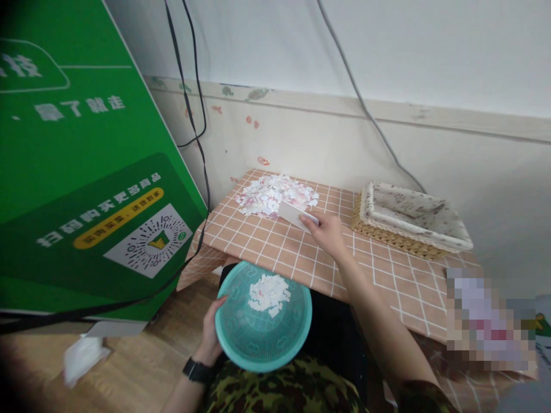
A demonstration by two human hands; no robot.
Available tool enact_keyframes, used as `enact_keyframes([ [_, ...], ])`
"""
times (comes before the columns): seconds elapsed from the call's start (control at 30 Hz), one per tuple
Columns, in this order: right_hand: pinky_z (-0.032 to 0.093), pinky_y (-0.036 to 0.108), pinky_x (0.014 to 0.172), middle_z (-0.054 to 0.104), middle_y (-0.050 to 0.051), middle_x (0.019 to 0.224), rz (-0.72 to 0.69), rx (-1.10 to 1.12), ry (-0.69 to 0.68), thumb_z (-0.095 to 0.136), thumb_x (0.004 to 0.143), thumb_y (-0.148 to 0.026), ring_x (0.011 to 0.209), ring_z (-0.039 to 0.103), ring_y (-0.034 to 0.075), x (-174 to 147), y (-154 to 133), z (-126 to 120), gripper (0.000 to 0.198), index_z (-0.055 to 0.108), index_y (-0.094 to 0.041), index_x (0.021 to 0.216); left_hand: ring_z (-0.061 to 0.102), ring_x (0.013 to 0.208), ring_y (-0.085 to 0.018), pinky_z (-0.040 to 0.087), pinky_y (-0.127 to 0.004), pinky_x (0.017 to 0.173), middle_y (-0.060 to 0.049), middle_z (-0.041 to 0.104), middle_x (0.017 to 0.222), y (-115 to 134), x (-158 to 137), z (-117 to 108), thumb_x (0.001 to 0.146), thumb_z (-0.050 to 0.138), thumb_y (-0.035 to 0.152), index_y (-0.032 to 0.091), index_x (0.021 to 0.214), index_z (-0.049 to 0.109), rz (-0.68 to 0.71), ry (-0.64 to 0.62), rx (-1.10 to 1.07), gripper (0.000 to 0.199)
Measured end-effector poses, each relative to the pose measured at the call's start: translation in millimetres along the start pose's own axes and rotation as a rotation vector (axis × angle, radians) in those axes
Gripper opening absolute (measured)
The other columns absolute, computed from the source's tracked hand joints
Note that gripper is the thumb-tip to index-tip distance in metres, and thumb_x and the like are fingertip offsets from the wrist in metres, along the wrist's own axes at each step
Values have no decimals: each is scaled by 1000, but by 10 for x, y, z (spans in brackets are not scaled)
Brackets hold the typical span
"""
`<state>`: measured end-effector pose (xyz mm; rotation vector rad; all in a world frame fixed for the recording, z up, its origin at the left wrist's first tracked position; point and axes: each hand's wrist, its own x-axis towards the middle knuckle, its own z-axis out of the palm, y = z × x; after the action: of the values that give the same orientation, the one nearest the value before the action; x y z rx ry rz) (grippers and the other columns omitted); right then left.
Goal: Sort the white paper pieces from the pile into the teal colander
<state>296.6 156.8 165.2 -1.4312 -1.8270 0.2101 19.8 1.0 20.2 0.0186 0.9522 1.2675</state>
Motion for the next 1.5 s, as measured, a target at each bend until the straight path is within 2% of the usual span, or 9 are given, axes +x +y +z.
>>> enact_keyframes([
  [0.1,44,27,60,72,5,84,-84,-24,-28,51,83,-43,68,64,19,125,-41,70,32,71,-22,96,65,62,-21,50,-32,68,-7,72,69,-18,5,-1,66,67,24,11,73,70,31,37,10,15],
  [0.23,42,27,56,72,6,80,-123,-107,-79,51,83,-42,62,63,18,244,15,130,32,71,-22,96,64,61,-21,50,-33,67,-7,72,68,-9,16,-40,66,67,27,12,74,71,23,31,10,17],
  [0.43,41,26,56,72,5,83,-116,-26,-111,52,83,-42,62,62,17,274,69,186,32,71,-21,97,64,62,-21,49,-33,68,-7,72,69,-3,30,-77,67,66,28,11,74,71,27,2,31,19],
  [0.6,41,26,57,72,5,81,-84,15,-72,52,83,-44,64,62,17,231,60,174,33,72,-19,92,64,61,-19,50,-31,67,-6,72,68,18,35,-73,67,67,27,12,73,71,16,4,24,16],
  [0.73,40,25,57,71,5,80,-83,63,-132,51,83,-43,66,61,17,229,85,149,33,72,-18,89,64,62,-20,50,-32,67,-5,72,68,15,31,-63,67,66,26,12,74,71,30,8,27,16],
  [0.87,37,25,53,69,4,71,-41,32,-125,53,81,-44,60,58,16,232,144,100,35,72,-16,87,64,60,-20,50,-33,66,-5,72,68,7,28,-62,66,67,27,12,74,71,27,27,30,17],
  [1.07,34,25,52,68,4,68,-32,-31,-65,53,81,-43,56,57,15,206,157,92,34,72,-15,88,63,60,-20,50,-32,65,-5,71,67,-5,58,-77,63,68,28,12,73,70,16,72,29,19],
  [1.27,35,24,54,67,4,71,-69,92,-136,52,82,-45,62,57,16,200,87,168,35,72,-16,83,63,59,-20,50,-32,64,-5,70,64,-13,76,-91,64,68,26,12,70,69,28,68,18,15],
  [1.5,33,24,51,64,3,66,-19,164,-144,54,79,-48,57,52,14,203,119,152,38,71,-14,79,64,63,-19,50,-31,66,-6,72,69,-19,80,-116,66,67,28,12,73,70,34,50,19,18],
])
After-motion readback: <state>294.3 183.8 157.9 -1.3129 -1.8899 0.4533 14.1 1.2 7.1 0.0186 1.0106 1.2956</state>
